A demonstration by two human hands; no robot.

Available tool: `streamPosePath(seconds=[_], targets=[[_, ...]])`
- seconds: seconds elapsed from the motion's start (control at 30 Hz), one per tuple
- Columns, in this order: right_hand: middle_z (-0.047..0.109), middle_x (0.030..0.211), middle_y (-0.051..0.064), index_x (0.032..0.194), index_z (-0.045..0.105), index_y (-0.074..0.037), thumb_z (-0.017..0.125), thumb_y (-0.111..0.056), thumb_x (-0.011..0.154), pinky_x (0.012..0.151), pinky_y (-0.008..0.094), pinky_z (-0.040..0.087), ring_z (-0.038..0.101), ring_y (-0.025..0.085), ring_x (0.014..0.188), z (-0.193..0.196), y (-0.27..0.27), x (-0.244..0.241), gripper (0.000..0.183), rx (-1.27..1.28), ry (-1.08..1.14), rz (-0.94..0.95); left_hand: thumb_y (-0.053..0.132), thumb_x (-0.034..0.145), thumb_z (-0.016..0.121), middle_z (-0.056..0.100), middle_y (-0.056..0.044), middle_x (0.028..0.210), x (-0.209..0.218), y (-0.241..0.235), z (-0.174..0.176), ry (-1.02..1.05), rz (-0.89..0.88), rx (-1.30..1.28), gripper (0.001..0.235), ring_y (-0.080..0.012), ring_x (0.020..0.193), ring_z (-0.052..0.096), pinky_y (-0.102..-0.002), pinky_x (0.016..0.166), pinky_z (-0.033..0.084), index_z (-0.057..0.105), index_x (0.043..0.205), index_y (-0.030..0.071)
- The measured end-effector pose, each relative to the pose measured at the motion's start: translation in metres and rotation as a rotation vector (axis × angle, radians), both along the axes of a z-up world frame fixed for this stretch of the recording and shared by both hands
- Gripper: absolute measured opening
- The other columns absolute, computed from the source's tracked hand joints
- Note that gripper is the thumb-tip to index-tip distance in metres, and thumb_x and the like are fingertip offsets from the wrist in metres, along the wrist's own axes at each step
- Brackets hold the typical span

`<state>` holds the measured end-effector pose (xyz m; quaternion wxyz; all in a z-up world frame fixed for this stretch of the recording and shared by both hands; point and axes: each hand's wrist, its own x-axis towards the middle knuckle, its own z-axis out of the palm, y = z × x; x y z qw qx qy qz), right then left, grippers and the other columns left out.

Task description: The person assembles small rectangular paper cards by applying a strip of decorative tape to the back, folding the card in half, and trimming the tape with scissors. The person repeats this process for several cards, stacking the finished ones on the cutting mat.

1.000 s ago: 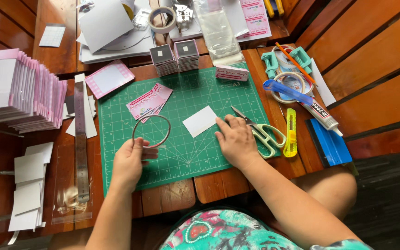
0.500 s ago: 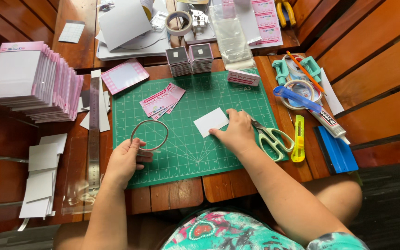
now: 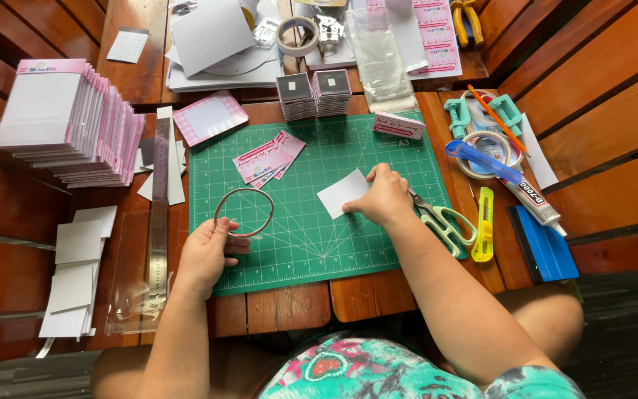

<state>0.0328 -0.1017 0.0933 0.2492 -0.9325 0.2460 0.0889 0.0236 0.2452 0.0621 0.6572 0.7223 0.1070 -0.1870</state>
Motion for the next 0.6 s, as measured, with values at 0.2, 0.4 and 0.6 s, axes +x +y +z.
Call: streamPosePath(seconds=[0.2, 0.4, 0.6], targets=[[0.066, 0.098, -0.001, 0.111, 0.049, -0.025, 0.099, -0.032, 0.049, 0.098, 0.045, 0.051, 0.065, 0.029, 0.107, -0.01, -0.006, 0.01, 0.08, 0.081, -0.08, 0.036, 0.042, 0.11, 0.047, 0.079, -0.02, 0.091, -0.001, -0.001, 0.001, -0.005, -0.004, -0.012, 0.036, -0.0248, 0.082, 0.078, -0.026, 0.056, 0.059, 0.063, 0.108, 0.01], [0.072, 0.093, 0.008, 0.108, 0.073, -0.016, 0.068, -0.001, 0.08, 0.089, 0.039, 0.055, 0.068, 0.02, 0.088, 0.02, 0.001, 0.021, 0.032, 0.421, -0.355, 0.267, 0.046, 0.111, 0.043, 0.079, -0.019, 0.092, -0.005, -0.001, 0.002, -0.029, 0.069, -0.052, 0.04, -0.0245, 0.085, 0.078, -0.027, 0.059, 0.06, 0.062, 0.108, 0.011], [0.073, 0.102, 0.008, 0.109, 0.07, -0.018, 0.051, 0.0, 0.092, 0.097, 0.05, 0.052, 0.065, 0.036, 0.107, 0.064, 0.021, 0.039, 0.032, 0.181, -0.207, 0.733, 0.056, 0.109, 0.039, 0.079, -0.014, 0.091, -0.015, -0.004, 0.013, 0.041, 0.226, -0.241, 0.046, -0.0254, 0.089, 0.078, -0.029, 0.068, 0.057, 0.061, 0.105, 0.016]])
